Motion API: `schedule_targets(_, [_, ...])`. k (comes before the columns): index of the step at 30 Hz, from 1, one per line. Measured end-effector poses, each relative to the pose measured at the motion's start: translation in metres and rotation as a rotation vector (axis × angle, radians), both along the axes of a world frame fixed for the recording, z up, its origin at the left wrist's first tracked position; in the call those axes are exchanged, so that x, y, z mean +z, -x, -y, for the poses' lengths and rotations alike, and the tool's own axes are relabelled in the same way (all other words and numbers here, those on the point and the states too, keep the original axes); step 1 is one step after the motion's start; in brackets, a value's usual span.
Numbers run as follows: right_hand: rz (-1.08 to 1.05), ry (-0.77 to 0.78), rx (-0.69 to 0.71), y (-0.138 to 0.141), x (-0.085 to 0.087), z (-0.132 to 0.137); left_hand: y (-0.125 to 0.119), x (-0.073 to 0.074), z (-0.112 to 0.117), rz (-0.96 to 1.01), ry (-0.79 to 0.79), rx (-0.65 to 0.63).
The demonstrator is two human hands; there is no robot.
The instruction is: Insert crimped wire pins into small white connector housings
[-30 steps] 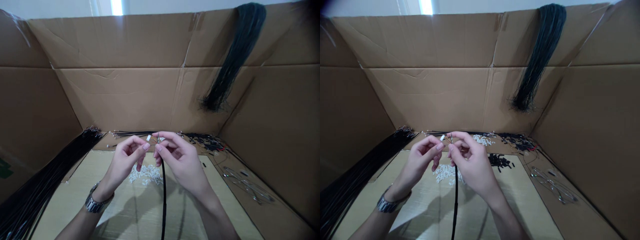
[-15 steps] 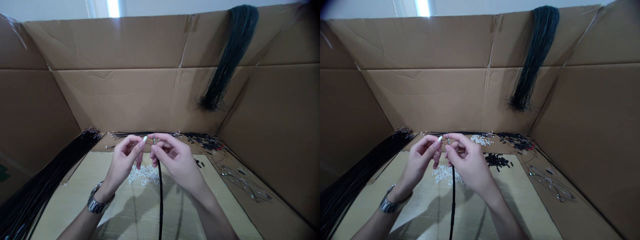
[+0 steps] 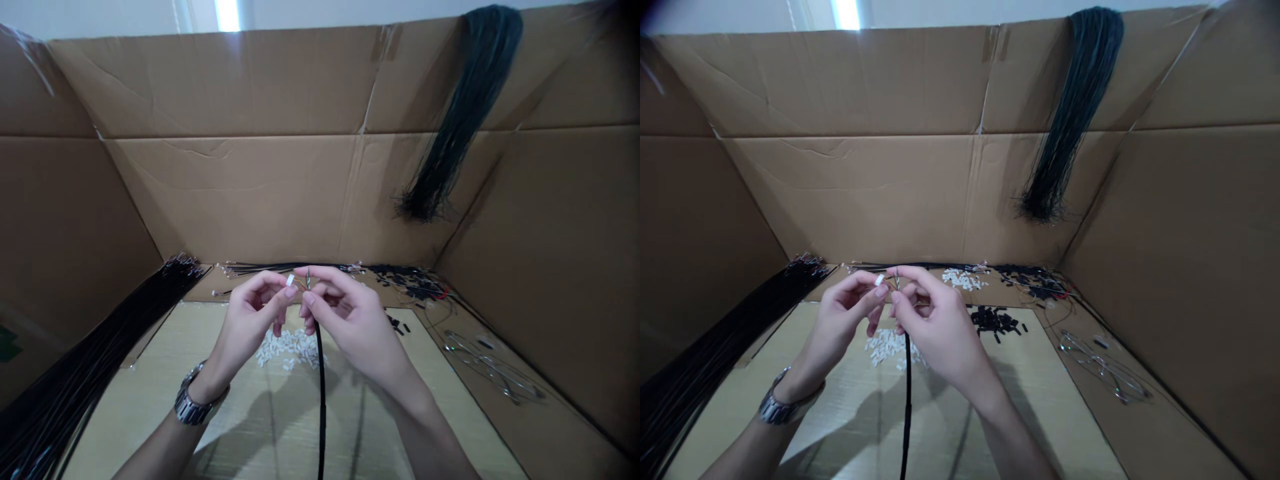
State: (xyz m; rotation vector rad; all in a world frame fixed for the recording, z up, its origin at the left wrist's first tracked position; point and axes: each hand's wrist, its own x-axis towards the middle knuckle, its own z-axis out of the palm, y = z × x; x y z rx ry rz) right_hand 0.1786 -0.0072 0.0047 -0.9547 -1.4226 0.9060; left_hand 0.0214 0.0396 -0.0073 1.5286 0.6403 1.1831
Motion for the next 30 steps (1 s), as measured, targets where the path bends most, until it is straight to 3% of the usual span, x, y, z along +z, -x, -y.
schedule_targets(7, [-0.009, 0.033, -0.032, 0.0, -0.002, -0.003, 0.001, -0.003, 0.002, -0.006, -0.024, 0.034])
schedule_targets(10, [-0.046, 0.064, -0.032, 0.001, 0.0, -0.003, -0.002, -0.008, 0.005, -0.004, -0.091, 0.115])
schedule_targets(14, [-0.075, 0.214, 0.152, -0.002, 0.006, 0.0, -0.003, -0.014, 0.007, 0.009, -0.484, 0.283])
schedule_targets(17, [-0.098, 0.279, 0.282, -0.004, 0.008, 0.003, -0.002, -0.017, 0.006, 0.013, -0.718, 0.325])
schedule_targets(24, [-0.251, 0.22, 0.277, 0.001, 0.005, 0.001, -0.002, -0.019, 0.008, 0.017, -0.606, 0.335])
schedule_targets(30, [-0.18, 0.339, 0.351, -0.003, 0.003, -0.002, 0.002, -0.018, 0.005, 0.016, -0.65, 0.338])
